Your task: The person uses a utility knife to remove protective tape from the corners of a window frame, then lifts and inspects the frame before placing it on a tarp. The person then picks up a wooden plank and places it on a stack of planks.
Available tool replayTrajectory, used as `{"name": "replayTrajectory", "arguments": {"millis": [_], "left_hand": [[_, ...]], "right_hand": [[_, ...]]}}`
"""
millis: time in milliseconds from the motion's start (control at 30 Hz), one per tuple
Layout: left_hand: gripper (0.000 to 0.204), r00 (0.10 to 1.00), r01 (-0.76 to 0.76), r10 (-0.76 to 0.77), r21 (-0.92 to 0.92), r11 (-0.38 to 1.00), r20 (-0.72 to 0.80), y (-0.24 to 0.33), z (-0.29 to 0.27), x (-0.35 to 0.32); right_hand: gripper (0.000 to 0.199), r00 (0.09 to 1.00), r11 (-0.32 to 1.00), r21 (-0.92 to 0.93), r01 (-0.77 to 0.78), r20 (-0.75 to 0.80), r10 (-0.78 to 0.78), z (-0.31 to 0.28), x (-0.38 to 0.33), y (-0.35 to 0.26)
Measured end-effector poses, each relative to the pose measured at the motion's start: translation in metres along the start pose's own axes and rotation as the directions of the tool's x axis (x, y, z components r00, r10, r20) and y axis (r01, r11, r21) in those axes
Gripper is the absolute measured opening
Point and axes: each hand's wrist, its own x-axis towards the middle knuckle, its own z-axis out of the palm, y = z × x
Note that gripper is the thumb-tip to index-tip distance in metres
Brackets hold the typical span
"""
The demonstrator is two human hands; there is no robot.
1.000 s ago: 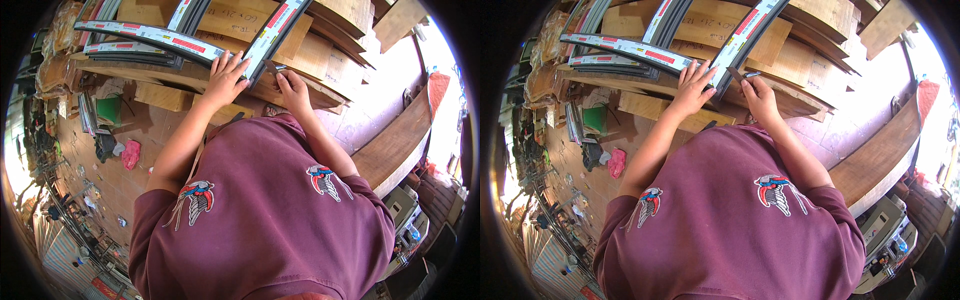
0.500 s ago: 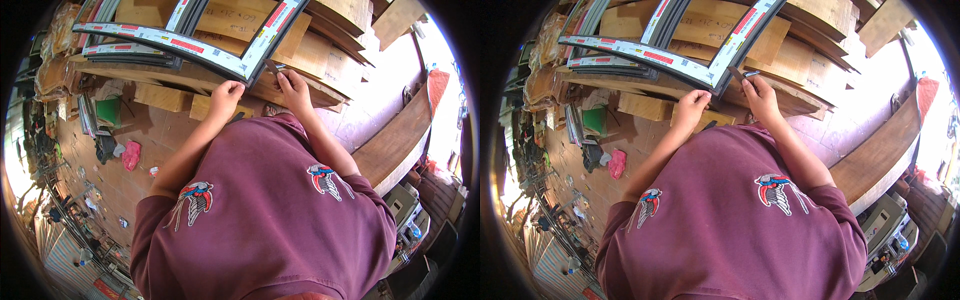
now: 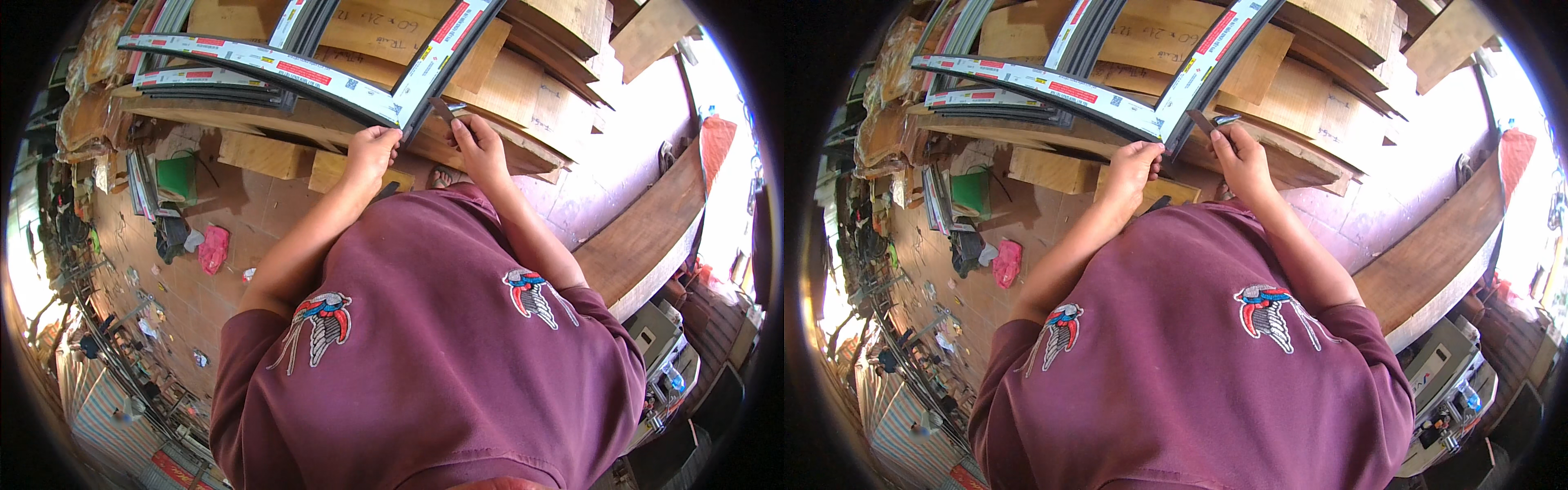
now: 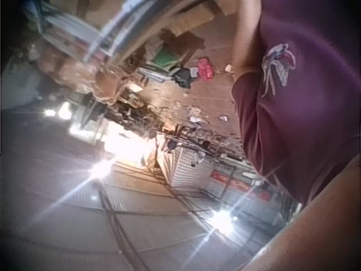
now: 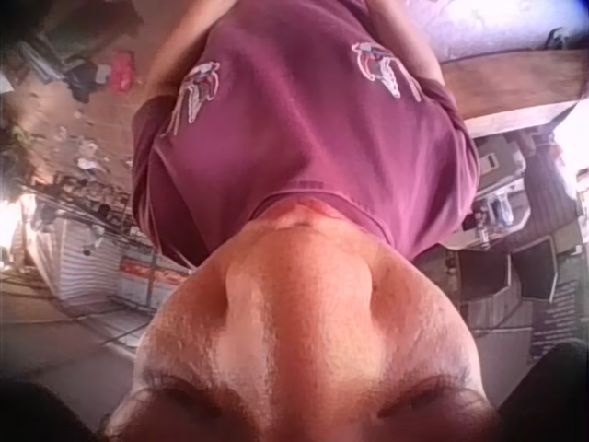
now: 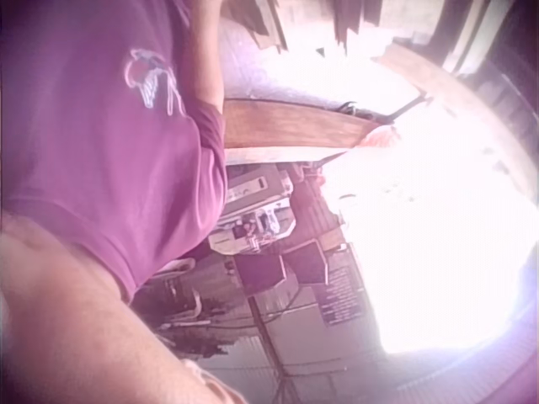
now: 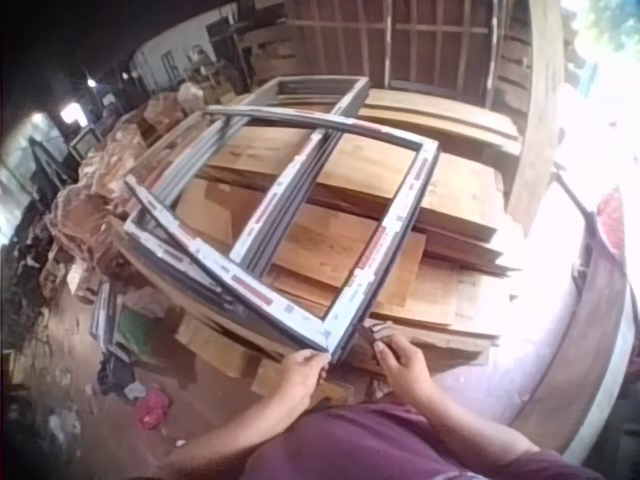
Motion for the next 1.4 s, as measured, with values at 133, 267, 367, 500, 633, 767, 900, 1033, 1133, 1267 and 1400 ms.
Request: {"name": "replayTrajectory", "arguments": {"millis": [133,267,367,500,633,767,900,1033,1133,1267,1400], "left_hand": [[0.013,0.994,-0.085,0.080,-0.072,0.994,-0.069,-0.004,0.006,-0.006],[0.013,0.981,-0.179,0.189,0.186,0.966,-0.039,-0.017,-0.012,-0.003],[0.012,0.855,-0.443,0.511,0.641,0.627,0.090,-0.037,-0.035,0.002],[0.011,0.547,-0.572,0.797,0.809,0.134,0.255,-0.017,-0.036,-0.023],[0.012,0.427,-0.689,0.748,0.718,-0.094,0.508,0.028,-0.037,-0.015],[0.013,0.417,-0.762,0.549,0.608,-0.223,0.724,0.058,-0.031,0.004],[0.015,0.496,-0.775,0.362,0.591,-0.224,0.789,0.082,-0.023,0.017],[0.018,0.500,-0.795,0.274,0.561,-0.229,0.821,0.089,-0.014,0.029],[0.018,0.517,-0.797,0.216,0.557,-0.232,0.829,0.094,-0.010,0.031],[0.017,0.501,-0.787,0.214,0.544,-0.291,0.839,0.090,-0.009,0.030],[0.017,0.520,-0.738,0.349,0.615,-0.275,0.780,0.083,-0.012,0.037]], "right_hand": [[0.024,1.000,1.000,0.000,0.013,-0.007,-0.013,-0.001,-0.002,-0.010],[0.024,1.000,1.000,-0.001,0.005,-0.020,-0.005,-0.002,0.000,-0.006],[0.024,1.000,0.999,0.026,0.022,-0.023,-0.021,-0.001,-0.001,-0.008],[0.023,0.999,1.000,0.025,0.015,-0.029,-0.015,-0.002,-0.001,-0.007],[0.021,1.000,1.000,0.010,0.022,-0.021,-0.022,0.001,-0.002,-0.009],[0.022,0.999,0.999,0.010,0.036,-0.004,-0.036,0.001,-0.005,-0.017],[0.022,0.999,0.999,-0.022,0.033,-0.035,-0.034,0.000,-0.008,-0.016],[0.022,0.999,0.999,-0.019,0.031,-0.044,-0.032,-0.003,-0.014,-0.008],[0.022,0.998,0.999,0.051,0.016,-0.062,-0.013,-0.001,-0.018,-0.003],[0.022,0.998,0.998,0.062,-0.009,-0.066,0.013,-0.002,-0.021,-0.007],[0.022,0.997,0.997,0.076,0.008,-0.073,-0.002,-0.003,-0.019,-0.003]]}}
